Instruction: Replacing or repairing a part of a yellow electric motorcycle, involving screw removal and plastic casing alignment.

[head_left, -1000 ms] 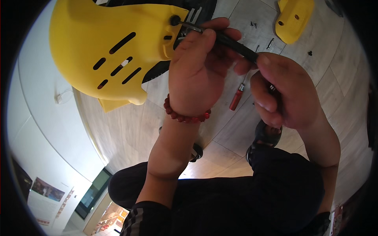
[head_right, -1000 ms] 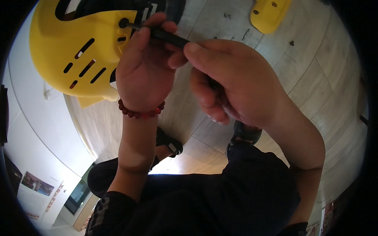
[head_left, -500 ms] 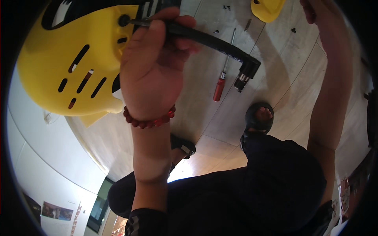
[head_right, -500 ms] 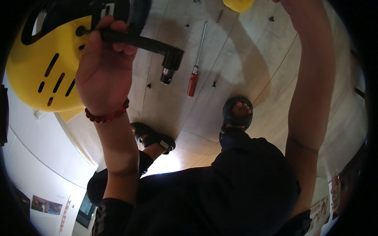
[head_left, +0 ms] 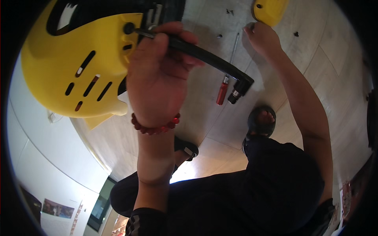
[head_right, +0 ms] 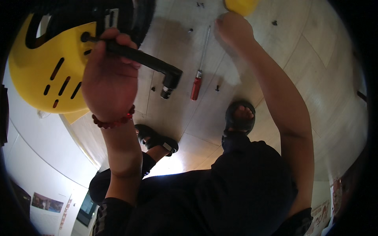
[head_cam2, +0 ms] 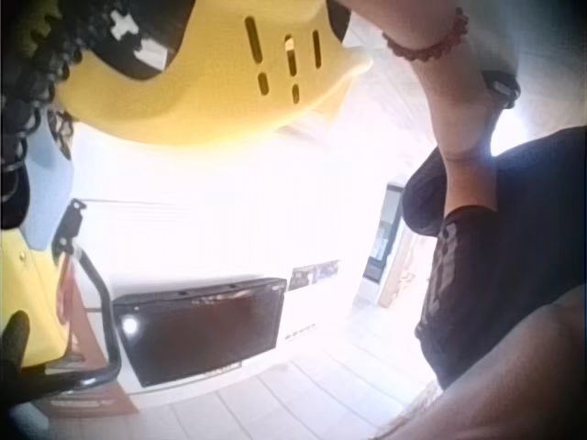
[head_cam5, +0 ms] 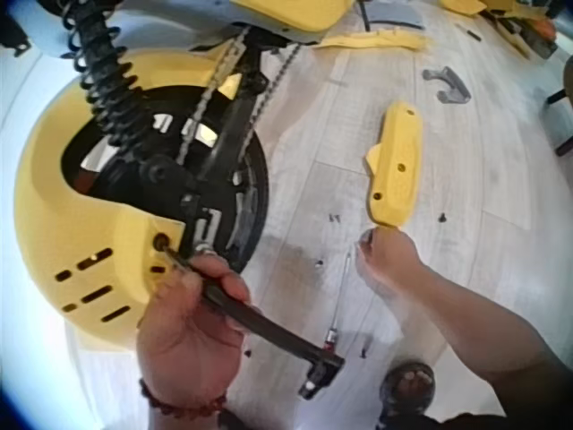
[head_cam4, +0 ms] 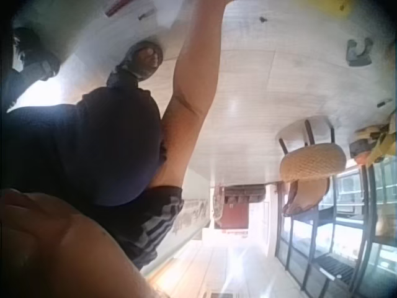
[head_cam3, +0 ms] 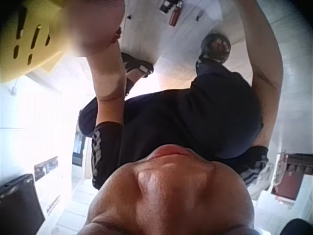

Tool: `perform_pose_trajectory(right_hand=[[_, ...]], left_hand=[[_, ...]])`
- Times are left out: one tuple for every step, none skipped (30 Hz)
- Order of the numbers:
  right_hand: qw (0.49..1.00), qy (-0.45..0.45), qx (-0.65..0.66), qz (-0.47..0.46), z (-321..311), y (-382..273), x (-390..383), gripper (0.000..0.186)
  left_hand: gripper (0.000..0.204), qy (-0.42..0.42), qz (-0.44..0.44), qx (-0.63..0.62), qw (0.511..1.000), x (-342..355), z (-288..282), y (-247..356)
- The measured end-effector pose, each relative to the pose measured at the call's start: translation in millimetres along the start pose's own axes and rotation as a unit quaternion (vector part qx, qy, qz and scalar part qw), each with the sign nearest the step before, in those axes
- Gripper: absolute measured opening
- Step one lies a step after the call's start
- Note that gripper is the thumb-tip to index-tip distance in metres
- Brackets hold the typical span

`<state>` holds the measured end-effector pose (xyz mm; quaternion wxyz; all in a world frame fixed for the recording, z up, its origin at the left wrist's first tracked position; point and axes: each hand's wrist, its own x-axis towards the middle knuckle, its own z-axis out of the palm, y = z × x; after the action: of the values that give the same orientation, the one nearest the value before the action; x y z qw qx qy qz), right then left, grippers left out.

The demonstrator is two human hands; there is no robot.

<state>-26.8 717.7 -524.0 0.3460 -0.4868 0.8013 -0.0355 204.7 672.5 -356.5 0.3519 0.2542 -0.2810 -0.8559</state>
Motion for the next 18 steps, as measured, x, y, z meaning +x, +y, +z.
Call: perform_pose_trajectory(right_hand=[[0.999, 0.039, -0.005, -0.011, 9.6, -0.9, 5.1, 0.039], [0.997, 0.079, -0.014, -0.016, 15.3, 1.2, 8.6, 0.042], [0.996, 0.081, -0.01, -0.023, 18.4, 3.2, 11.7, 0.042], [0.994, 0.089, -0.036, -0.052, 16.9, 4.4, 12.0, 0.041], [0.99, 0.097, -0.061, -0.081, 15.5, 4.2, 13.0, 0.04], [0.99, 0.099, -0.062, -0.084, 11.6, 5.5, 13.3, 0.04], [0.993, 0.075, 0.06, -0.062, -1.5, -0.9, 8.4, 0.035], [0.982, 0.049, 0.18, -0.037, -16.0, -5.9, 2.1, 0.03], [0.947, 0.011, 0.319, -0.043, -36.2, -8.8, -8.5, 0.024], [0.891, -0.034, 0.45, -0.05, -53.2, -15.7, -18.4, 0.018], [0.871, -0.038, 0.479, -0.098, -68.5, -17.3, -27.4, 0.015], [0.847, -0.043, 0.509, -0.148, -80.7, -24.7, -35.3, 0.013], [0.846, -0.041, 0.51, -0.148, -85.2, -36.7, -40.7, 0.013], [0.821, -0.035, 0.535, -0.193, -88.9, -44.9, -46.0, 0.012], [0.794, -0.029, 0.559, -0.239, -91.9, -49.4, -51.3, 0.011], [0.795, -0.023, 0.557, -0.239, -97.2, -53.4, -55.6, 0.011], [0.793, -0.04, 0.556, -0.248, -102.1, -56.6, -59.8, 0.009], [0.79, -0.058, 0.554, -0.257, -106.1, -58.8, -63.3, 0.008]], left_hand=[[0.032, 0.008, 0.0, -0.009, 1.0, -2.0, 1.6, 1.8], [0.032, 0.009, 0.006, -0.003, 1.0, -3.1, 2.7, 1.2], [0.031, 0.017, 0.008, 0.004, 1.0, -4.4, 3.7, 0.7], [0.031, 0.024, 0.008, 0.006, 1.0, -4.3, 4.9, -0.8], [0.031, 0.031, 0.01, 0.001, 0.999, -3.3, 5.9, -1.4], [0.031, 0.03, 0.014, 0.002, 0.999, -3.1, 6.5, -2.5], [0.031, 0.028, 0.013, 0.005, 1.0, -3.8, 6.1, -1.7], [0.031, 0.025, 0.01, 0.007, 1.0, -3.2, 5.3, -0.9], [0.031, 0.022, 0.011, 0.01, 1.0, -1.6, 9.3, -0.5], [0.031, 0.022, 0.018, 0.021, 0.999, -2.0, 10.6, 1.2], [0.031, 0.018, 0.02, 0.02, 0.999, 0.4, 10.5, -3.6], [0.031, 0.014, 0.017, 0.016, 1.0, 0.3, 12.8, -2.3], [0.031, 0.042, 0.021, 0.02, 0.999, -2.9, 14.6, 2.3], [0.031, 0.066, 0.019, 0.015, 0.998, -3.1, 14.7, 0.8], [0.031, 0.065, 0.025, -0.001, 0.998, -3.6, 12.3, -2.6], [0.031, 0.059, 0.025, -0.002, 0.998, -3.4, 14.4, -2.8], [0.03, 0.072, 0.023, -0.02, 0.997, -3.5, 17.1, -2.4], [0.028, 0.086, 0.022, -0.037, 0.995, -4.2, 19.8, -1.9]])
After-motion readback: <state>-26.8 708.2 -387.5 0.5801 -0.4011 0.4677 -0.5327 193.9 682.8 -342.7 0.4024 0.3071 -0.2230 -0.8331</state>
